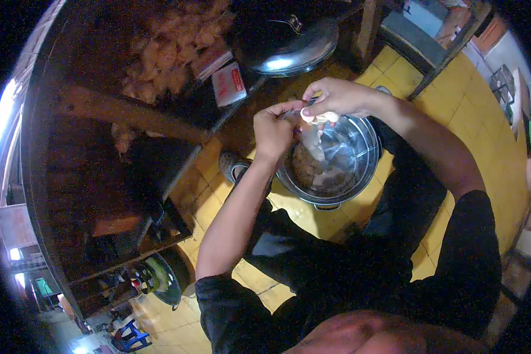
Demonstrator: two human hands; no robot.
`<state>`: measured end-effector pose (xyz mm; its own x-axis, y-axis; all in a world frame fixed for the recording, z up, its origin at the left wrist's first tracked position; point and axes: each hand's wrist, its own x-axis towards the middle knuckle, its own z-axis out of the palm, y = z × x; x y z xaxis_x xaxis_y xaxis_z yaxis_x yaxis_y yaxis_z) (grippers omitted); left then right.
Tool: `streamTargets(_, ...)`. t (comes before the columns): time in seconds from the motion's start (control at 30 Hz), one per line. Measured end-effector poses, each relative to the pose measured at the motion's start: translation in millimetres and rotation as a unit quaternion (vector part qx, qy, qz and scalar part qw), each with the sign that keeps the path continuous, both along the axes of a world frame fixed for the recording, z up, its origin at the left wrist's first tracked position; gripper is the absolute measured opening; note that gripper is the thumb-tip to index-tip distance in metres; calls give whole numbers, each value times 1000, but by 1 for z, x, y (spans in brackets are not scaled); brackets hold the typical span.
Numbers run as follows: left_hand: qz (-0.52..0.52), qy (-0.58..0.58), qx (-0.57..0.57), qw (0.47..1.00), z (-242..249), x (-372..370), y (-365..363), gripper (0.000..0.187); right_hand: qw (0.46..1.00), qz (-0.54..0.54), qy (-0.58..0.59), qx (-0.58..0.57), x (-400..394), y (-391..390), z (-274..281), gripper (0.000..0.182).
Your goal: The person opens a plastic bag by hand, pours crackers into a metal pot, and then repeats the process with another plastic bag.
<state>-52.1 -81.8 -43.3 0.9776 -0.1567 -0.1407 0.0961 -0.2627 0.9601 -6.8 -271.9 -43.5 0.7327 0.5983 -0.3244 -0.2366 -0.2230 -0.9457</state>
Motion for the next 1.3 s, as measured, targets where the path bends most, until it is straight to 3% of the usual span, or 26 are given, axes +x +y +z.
streamTargets(0.07, 6, -9, -8, 1000, -4, 0, 0, 24, 1000, -6, 0, -27, -2, 3, 4, 38)
streamTargets(0.13, -45, 75, -96, 992, 4, -5, -6, 32, 998, -14, -2, -53, -5, 8, 6, 41)
streamTargets(0.2, -82, 28, -45, 995, 12, -14, -13, 39, 947, -30, -207, -243, -8, 11, 5, 41)
streamTargets(0.23, -116, -17, 6, 993, 13, -17, -16, 50, 947, -31, -207, -245, -3, 11, -7, 41)
streamTargets(0.27, -114, -165, 66, 978, -9, -12, -16, 60, 921, -15, -305, -241, 3, 11, -26, 41)
streamTargets(0.3, -115, -165, 64, 978, -6, -13, -18, 60, 885, 2, -401, -236, 2, 13, -23, 41)
streamTargets(0.33, -94, -163, 106, 976, -3, -14, -19, 59, 939, 13, -272, -210, 0, 12, -18, 37)
streamTargets(0.37, -73, -161, 148, 973, -1, -14, -20, 58, 939, 13, -271, -212, -2, 14, -17, 37)
streamTargets(0.4, -72, -161, 146, 973, 0, -12, -20, 58, 985, -10, -121, -119, -3, 16, -16, 36)
streamTargets(0.43, -71, -136, 169, 974, 1, -9, -19, 55, 999, -33, 34, -23, -4, 16, -15, 35)
streamTargets(0.47, -70, -111, 192, 972, 1, -7, -17, 51, 993, -27, 101, 59, 3, 16, -22, 39)
streamTargets(0.57, -62, -130, 139, 980, -5, -6, -14, 43, 975, 3, 194, 103, -3, 6, 10, 51)
streamTargets(0.63, -53, -140, 143, 978, 2, -8, -14, 41, 978, 6, 190, 90, -2, 5, 9, 60)
streamTargets(0.73, -50, -155, 156, 974, -7, -3, -9, 41, 984, 8, 143, 103, -2, 6, -5, 64)
streamTargets(0.8, -58, -163, 163, 971, -8, -2, -6, 43, 998, 19, -14, -51, -6, 11, -6, 55)
streamTargets(0.83, -67, -105, 125, 984, -4, -3, -6, 40, 998, 20, -14, -51, -7, 14, -4, 55)
streamTargets(0.9, -77, -47, 86, 992, 1, -3, -6, 37, 952, 68, -215, -209, -11, 18, 1, 44)
streamTargets(0.93, -51, -10, 27, 998, 1, -1, -7, 31, 949, 34, -217, -226, -15, 18, 2, 31)
streamTargets(0.97, -23, 27, -32, 999, 2, -1, -7, 26, 949, 35, -217, -226, -14, 18, 2, 31)
streamTargets(1.07, -5, -7, -17, 1000, 6, 1, 1, 18, 932, 21, -262, -248, -12, 24, -3, 30)
streamTargets(1.17, 29, -60, -34, 997, -11, 14, 8, 22, 814, -61, -527, -239, -10, 21, -8, 27)
streamTargets(1.23, 26, -126, 29, 991, -9, 16, 12, 30, 826, -65, -516, -220, -3, 20, -8, 22)
streamTargets(1.3, 26, -164, 83, 983, -10, 19, 15, 33, 875, -48, -447, -179, 1, 19, -5, 24)
